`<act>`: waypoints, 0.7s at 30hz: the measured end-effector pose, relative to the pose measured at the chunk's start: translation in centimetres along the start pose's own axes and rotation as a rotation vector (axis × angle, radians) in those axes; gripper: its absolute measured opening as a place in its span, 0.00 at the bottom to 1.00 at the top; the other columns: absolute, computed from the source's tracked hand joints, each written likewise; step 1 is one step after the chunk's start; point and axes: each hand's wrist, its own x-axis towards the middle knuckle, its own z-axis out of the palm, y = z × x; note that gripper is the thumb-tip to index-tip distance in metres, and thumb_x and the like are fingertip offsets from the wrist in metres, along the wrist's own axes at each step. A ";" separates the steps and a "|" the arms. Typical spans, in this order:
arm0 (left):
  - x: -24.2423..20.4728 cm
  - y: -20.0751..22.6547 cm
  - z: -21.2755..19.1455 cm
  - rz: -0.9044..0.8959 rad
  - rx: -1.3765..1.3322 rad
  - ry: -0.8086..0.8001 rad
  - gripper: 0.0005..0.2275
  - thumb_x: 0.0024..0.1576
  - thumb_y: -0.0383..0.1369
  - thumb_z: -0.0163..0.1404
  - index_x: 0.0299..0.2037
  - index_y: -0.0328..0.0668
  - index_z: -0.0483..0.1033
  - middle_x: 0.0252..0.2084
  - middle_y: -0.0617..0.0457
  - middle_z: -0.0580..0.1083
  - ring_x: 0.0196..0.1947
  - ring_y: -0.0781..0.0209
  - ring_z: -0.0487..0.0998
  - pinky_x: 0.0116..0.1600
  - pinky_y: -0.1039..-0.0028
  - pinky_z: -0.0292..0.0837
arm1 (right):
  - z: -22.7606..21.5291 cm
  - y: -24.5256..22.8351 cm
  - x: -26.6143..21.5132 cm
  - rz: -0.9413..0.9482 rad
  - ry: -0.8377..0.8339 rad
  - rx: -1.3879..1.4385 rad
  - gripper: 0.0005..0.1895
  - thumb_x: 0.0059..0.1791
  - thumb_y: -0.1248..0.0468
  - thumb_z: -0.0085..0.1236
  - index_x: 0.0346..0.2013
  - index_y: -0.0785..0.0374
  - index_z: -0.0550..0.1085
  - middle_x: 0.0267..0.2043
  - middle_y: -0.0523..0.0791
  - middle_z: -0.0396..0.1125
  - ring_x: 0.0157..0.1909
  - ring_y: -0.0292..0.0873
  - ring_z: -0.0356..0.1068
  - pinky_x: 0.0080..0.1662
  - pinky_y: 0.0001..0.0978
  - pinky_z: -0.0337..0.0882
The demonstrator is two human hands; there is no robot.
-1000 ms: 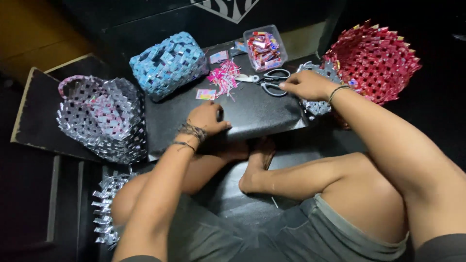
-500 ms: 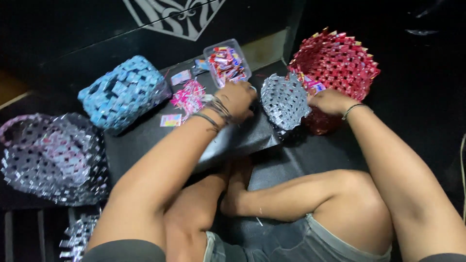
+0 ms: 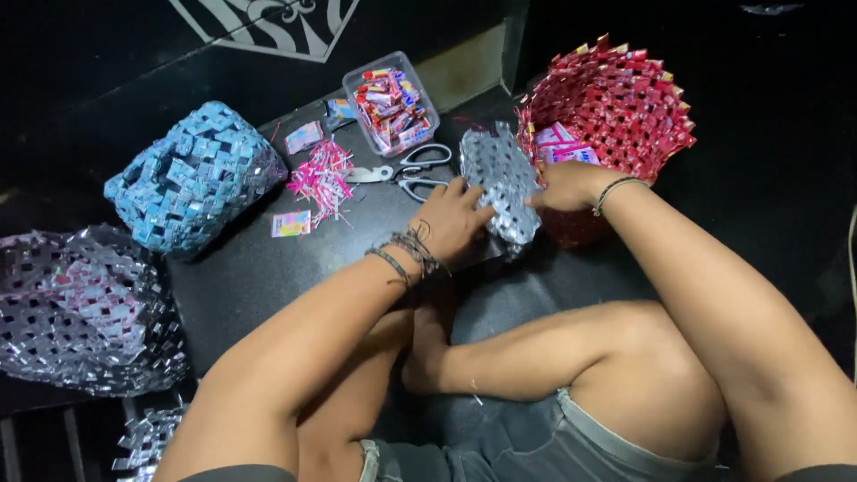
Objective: The person folds small silver plastic sachets into strips and weaves them into structured baskets by hand while sitting on the floor.
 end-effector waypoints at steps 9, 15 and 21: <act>-0.4 1.3 -4.8 0.489 0.094 0.462 0.08 0.65 0.32 0.36 0.34 0.46 0.67 0.33 0.50 0.63 0.36 0.48 0.66 0.41 0.64 0.59 | -1.8 -0.5 -3.1 0.028 0.212 0.261 0.53 0.46 0.38 0.59 0.73 0.71 0.57 0.64 0.64 0.64 0.70 0.66 0.59 0.65 0.65 0.59; -0.1 1.3 -5.7 0.611 0.108 0.524 0.06 0.65 0.29 0.39 0.35 0.45 0.67 0.31 0.52 0.61 0.31 0.52 0.63 0.37 0.66 0.59 | -2.4 -1.2 -2.6 -0.046 0.296 0.107 0.43 0.47 0.43 0.58 0.71 0.65 0.64 0.63 0.63 0.65 0.69 0.66 0.60 0.65 0.63 0.60; 0.2 0.8 -4.7 0.565 0.154 0.459 0.06 0.64 0.30 0.41 0.35 0.47 0.69 0.32 0.52 0.63 0.31 0.52 0.64 0.36 0.65 0.61 | -2.9 -2.6 -4.2 -0.058 0.584 0.061 0.19 0.47 0.57 0.52 0.45 0.63 0.81 0.37 0.60 0.75 0.47 0.68 0.75 0.49 0.61 0.73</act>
